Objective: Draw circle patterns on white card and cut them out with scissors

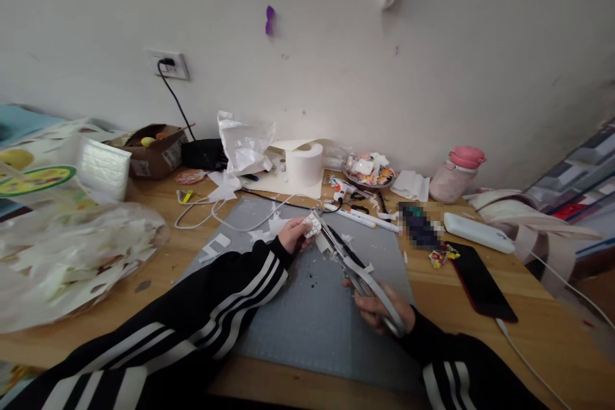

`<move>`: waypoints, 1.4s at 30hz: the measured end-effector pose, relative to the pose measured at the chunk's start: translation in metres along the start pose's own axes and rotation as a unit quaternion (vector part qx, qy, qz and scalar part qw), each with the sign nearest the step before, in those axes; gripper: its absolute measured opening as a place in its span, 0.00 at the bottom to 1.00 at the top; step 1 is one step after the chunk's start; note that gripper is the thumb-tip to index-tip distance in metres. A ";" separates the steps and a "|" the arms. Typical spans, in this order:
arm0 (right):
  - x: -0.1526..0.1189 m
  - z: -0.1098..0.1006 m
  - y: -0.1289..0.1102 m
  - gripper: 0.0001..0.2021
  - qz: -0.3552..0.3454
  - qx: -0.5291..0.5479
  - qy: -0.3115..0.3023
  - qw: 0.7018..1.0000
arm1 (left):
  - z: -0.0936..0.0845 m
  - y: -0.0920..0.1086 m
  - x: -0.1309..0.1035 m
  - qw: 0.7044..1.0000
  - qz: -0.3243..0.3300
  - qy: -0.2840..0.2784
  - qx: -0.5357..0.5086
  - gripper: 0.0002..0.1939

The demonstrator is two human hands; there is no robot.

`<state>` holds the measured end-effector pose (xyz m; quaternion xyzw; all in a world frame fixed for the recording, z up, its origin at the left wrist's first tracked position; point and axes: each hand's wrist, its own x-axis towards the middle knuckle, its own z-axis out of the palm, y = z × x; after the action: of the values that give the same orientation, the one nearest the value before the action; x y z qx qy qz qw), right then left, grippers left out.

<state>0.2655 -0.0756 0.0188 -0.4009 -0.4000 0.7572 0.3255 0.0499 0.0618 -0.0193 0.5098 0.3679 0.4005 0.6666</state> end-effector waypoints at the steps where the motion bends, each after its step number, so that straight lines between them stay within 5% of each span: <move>1: -0.001 0.001 0.000 0.25 -0.003 -0.003 0.002 1.000 | 0.000 0.000 0.000 1.000 0.000 -0.001 0.000 0.12; 42: 0.001 0.000 0.003 0.27 -0.011 -0.019 0.007 1.000 | -0.004 -0.004 0.002 0.999 -0.008 0.007 -0.030 0.12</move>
<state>0.2648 -0.0762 0.0159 -0.4080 -0.4162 0.7432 0.3286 0.0478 0.0645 -0.0243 0.4837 0.3651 0.4093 0.6820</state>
